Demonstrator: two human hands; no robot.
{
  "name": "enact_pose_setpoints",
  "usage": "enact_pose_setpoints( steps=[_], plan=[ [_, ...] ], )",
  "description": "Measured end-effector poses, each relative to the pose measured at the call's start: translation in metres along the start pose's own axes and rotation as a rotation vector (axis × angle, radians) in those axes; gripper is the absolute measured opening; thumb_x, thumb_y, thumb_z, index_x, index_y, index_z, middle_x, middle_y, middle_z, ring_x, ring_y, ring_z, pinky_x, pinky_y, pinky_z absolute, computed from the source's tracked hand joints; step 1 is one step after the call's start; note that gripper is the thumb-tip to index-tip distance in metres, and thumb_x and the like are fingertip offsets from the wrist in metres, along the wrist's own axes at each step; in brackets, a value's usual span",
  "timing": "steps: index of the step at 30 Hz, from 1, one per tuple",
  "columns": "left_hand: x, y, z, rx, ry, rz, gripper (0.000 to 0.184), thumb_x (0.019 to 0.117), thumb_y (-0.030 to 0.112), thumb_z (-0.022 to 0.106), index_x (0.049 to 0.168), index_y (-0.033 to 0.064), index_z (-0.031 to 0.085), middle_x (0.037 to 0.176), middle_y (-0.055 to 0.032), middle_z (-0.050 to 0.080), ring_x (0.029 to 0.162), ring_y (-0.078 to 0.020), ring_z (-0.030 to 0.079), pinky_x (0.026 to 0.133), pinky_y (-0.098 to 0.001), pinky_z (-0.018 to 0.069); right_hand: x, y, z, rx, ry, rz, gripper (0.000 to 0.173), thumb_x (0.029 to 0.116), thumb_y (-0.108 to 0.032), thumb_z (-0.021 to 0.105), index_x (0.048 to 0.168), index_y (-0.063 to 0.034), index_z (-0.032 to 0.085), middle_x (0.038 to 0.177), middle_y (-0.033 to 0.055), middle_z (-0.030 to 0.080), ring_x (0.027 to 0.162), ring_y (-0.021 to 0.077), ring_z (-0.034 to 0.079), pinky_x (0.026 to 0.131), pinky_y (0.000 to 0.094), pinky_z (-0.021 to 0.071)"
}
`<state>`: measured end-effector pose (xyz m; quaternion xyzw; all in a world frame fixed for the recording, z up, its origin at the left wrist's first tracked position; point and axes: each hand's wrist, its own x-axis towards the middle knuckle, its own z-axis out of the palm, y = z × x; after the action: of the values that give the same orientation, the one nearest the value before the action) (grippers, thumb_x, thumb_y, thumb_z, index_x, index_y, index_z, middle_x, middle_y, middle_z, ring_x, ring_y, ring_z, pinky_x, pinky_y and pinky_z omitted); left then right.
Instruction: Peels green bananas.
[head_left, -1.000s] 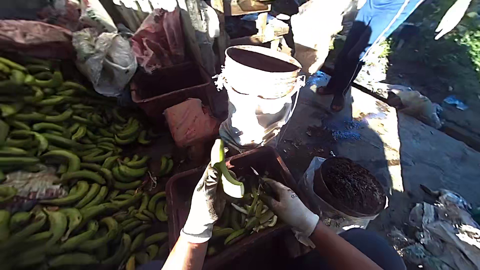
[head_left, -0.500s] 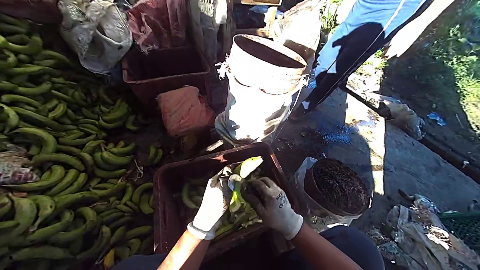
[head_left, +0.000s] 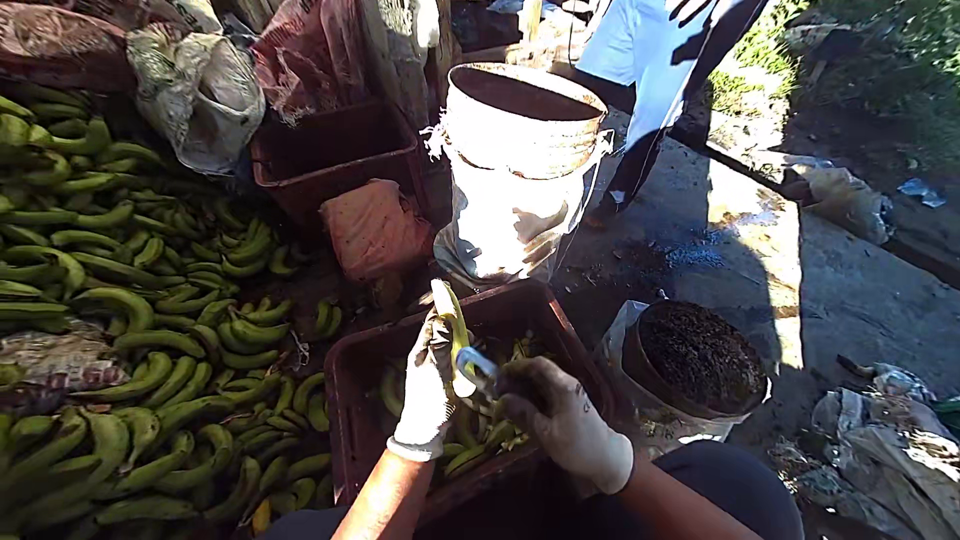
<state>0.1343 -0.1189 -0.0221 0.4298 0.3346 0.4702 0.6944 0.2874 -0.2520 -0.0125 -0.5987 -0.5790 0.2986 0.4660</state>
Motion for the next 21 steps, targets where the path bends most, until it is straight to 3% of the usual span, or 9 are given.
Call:
enact_pose_setpoints(
  steps=[3, 6, 10, 12, 14, 17, 19, 21],
  plan=[
    [-0.006, -0.002, 0.000, -0.094, -0.040, -0.051, 0.036, 0.1113, 0.020, 0.034, 0.137, 0.0031, 0.052, 0.100, -0.0118, 0.068, 0.080, -0.0168, 0.068, 0.070, -0.0319, 0.0604, -0.002, 0.006, 0.009, -0.113, -0.083, -0.037, 0.042, 0.0967, -0.046, 0.068, 0.126, -0.0155, 0.070, 0.114, 0.0026, 0.068, 0.105, 0.0113, 0.065, 0.092, 0.0338, 0.0568],
    [-0.022, 0.001, 0.005, 0.001, -0.142, -0.048, 0.033, 0.1083, 0.010, 0.032, 0.129, 0.0009, 0.056, 0.104, -0.0047, 0.068, 0.092, -0.0095, 0.067, 0.083, -0.0272, 0.0587, 0.014, 0.018, -0.003, -0.236, 0.055, -0.093, 0.042, 0.0966, -0.048, 0.067, 0.125, -0.0172, 0.072, 0.116, 0.0050, 0.070, 0.108, 0.0161, 0.065, 0.096, 0.0387, 0.0555],
    [-0.023, 0.001, 0.006, 0.096, -0.230, -0.116, 0.028, 0.1076, 0.016, 0.043, 0.123, 0.0026, 0.063, 0.097, -0.0042, 0.070, 0.085, -0.0095, 0.068, 0.077, -0.0266, 0.0593, 0.036, 0.023, -0.019, -0.337, 0.247, -0.089, 0.038, 0.0944, -0.047, 0.070, 0.121, -0.0203, 0.075, 0.115, 0.0054, 0.071, 0.110, 0.0204, 0.065, 0.097, 0.0438, 0.0539],
    [-0.025, 0.005, 0.008, 0.136, -0.317, -0.180, 0.029, 0.1083, 0.019, 0.042, 0.124, 0.0065, 0.063, 0.097, 0.0003, 0.070, 0.086, -0.0055, 0.068, 0.079, -0.0233, 0.0588, 0.047, 0.027, -0.031, -0.337, 0.364, -0.014, 0.038, 0.0959, -0.046, 0.068, 0.122, -0.0188, 0.074, 0.114, 0.0055, 0.070, 0.107, 0.0201, 0.066, 0.094, 0.0447, 0.0559],
    [-0.027, 0.007, 0.009, 0.159, -0.377, -0.230, 0.035, 0.1088, 0.025, 0.044, 0.132, 0.0058, 0.061, 0.101, -0.0038, 0.071, 0.087, -0.0101, 0.069, 0.078, -0.0276, 0.0600, 0.054, 0.029, -0.051, -0.295, 0.438, 0.111, 0.045, 0.0990, -0.051, 0.061, 0.128, -0.0185, 0.070, 0.118, 0.0054, 0.069, 0.107, 0.0184, 0.067, 0.093, 0.0457, 0.0567],
    [-0.021, 0.001, 0.005, 0.135, -0.265, -0.195, 0.038, 0.1078, 0.032, 0.046, 0.131, 0.0063, 0.061, 0.098, -0.0084, 0.070, 0.082, -0.0153, 0.068, 0.070, -0.0319, 0.0608, 0.047, 0.017, -0.058, -0.190, 0.438, 0.182, 0.052, 0.0967, -0.057, 0.061, 0.131, -0.0189, 0.066, 0.116, 0.0031, 0.069, 0.098, 0.0132, 0.068, 0.087, 0.0398, 0.0586],
    [-0.012, -0.002, 0.001, 0.109, -0.118, -0.117, 0.037, 0.1095, 0.028, 0.043, 0.131, 0.0028, 0.059, 0.098, -0.0123, 0.070, 0.080, -0.0193, 0.070, 0.067, -0.0353, 0.0618, 0.032, 0.006, -0.036, -0.123, 0.350, 0.128, 0.049, 0.0958, -0.051, 0.066, 0.128, -0.0144, 0.066, 0.111, 0.0015, 0.071, 0.093, 0.0101, 0.069, 0.083, 0.0353, 0.0607],
    [-0.005, -0.002, 0.001, 0.021, -0.014, -0.012, 0.034, 0.1099, 0.018, 0.040, 0.135, 0.0012, 0.054, 0.103, -0.0091, 0.068, 0.088, -0.0136, 0.068, 0.077, -0.0308, 0.0605, 0.012, 0.000, -0.008, -0.088, 0.215, 0.095, 0.050, 0.0950, -0.047, 0.070, 0.129, -0.0113, 0.065, 0.112, 0.0008, 0.071, 0.096, 0.0085, 0.069, 0.086, 0.0336, 0.0612]
  ],
)
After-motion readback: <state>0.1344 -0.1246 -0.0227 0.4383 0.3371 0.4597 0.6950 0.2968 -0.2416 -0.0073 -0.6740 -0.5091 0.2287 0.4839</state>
